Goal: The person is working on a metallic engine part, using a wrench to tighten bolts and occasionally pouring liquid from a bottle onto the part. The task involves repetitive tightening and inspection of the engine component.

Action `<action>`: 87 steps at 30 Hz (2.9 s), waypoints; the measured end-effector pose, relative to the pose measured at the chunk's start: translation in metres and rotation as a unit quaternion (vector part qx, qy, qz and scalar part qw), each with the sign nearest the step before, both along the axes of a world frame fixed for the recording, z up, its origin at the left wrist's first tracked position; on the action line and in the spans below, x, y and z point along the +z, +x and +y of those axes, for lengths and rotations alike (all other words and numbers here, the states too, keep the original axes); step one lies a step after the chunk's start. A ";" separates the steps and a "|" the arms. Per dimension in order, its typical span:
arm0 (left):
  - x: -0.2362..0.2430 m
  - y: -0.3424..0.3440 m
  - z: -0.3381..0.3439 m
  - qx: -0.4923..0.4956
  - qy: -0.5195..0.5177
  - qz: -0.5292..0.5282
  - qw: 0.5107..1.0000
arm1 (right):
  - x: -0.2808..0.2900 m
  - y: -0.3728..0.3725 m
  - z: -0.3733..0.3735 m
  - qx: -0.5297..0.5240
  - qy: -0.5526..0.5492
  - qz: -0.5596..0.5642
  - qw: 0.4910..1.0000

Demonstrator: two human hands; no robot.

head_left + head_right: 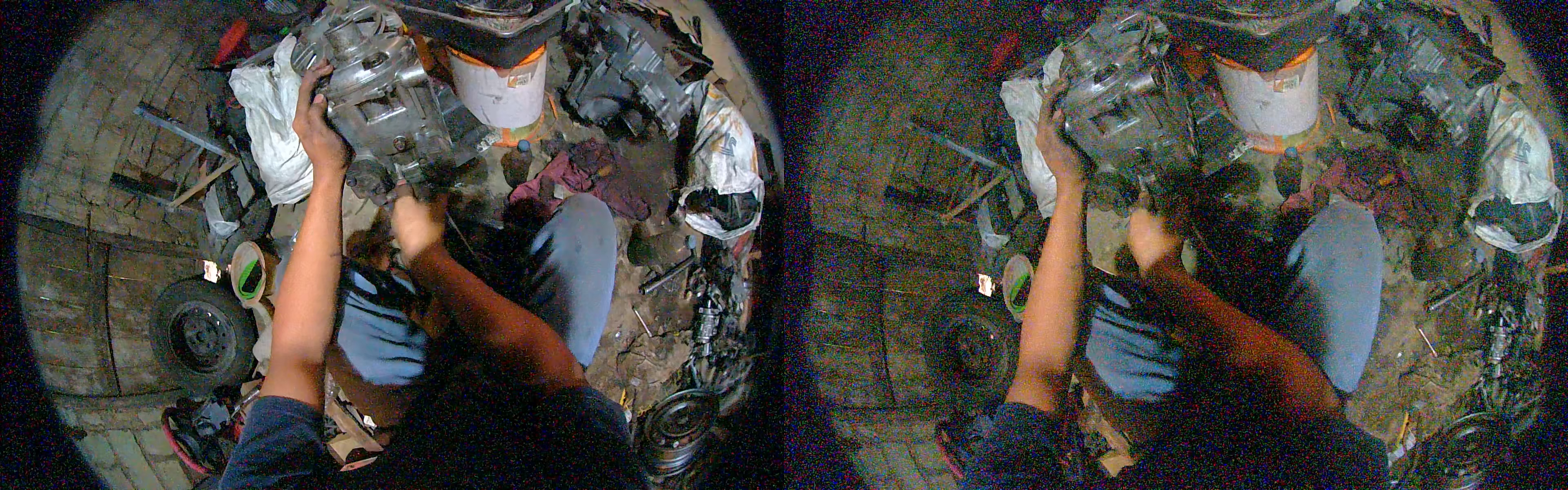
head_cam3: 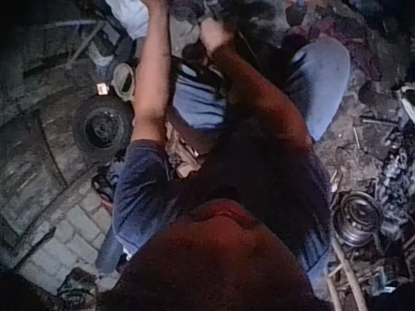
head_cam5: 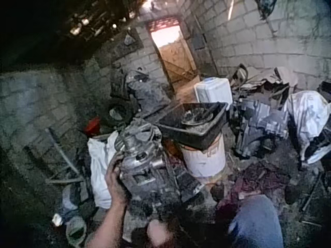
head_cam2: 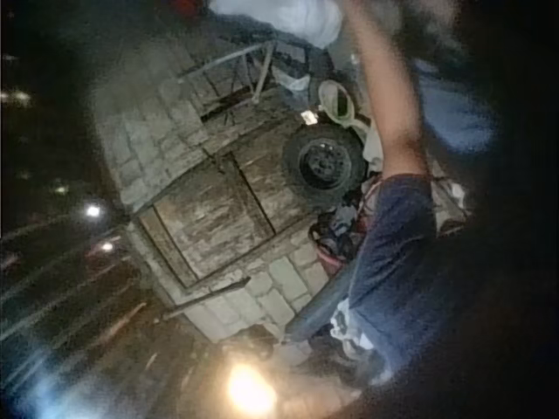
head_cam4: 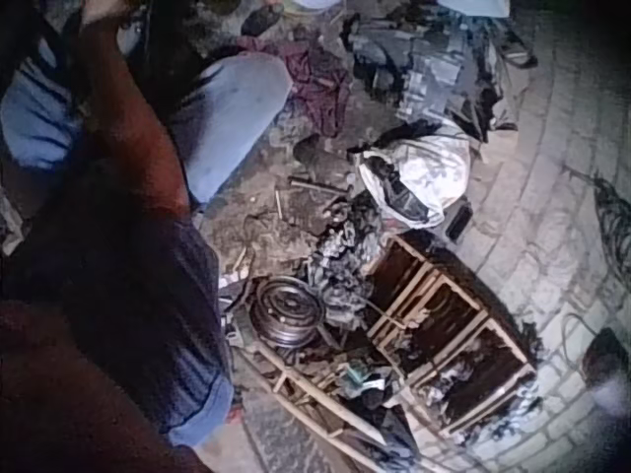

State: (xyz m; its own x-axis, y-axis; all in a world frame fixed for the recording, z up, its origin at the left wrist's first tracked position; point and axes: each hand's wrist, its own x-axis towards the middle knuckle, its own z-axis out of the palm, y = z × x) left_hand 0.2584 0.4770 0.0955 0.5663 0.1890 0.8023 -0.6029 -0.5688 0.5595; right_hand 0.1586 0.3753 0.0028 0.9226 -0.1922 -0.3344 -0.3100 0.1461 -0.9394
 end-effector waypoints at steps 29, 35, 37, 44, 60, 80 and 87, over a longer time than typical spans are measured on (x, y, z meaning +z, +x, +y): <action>0.046 -0.065 -0.030 0.054 0.303 -0.117 0.944 | 0.087 0.017 -0.165 0.267 -0.188 -0.319 0.890; 0.038 -0.061 -0.071 -0.088 0.438 -0.067 0.892 | 0.117 0.023 -0.199 0.193 -0.386 -0.445 0.785; 0.037 -0.055 -0.079 -0.099 0.423 -0.049 0.899 | 0.115 0.027 -0.205 0.180 -0.366 -0.425 0.808; 0.045 -0.039 -0.072 -0.126 0.340 -0.081 0.929 | 0.069 0.074 -0.219 0.073 -0.208 -0.374 0.901; 0.057 -0.033 0.012 -0.017 0.068 -0.108 0.992 | -0.272 0.199 -0.203 -0.056 -0.441 -0.070 0.893; 0.040 -0.072 0.075 0.040 -0.255 0.121 0.958 | -0.137 0.160 -0.201 -0.223 -0.241 -0.265 0.906; 0.050 -0.072 0.047 -0.026 -0.269 0.120 0.955 | 0.068 0.087 -0.249 -0.154 -0.387 -0.381 0.825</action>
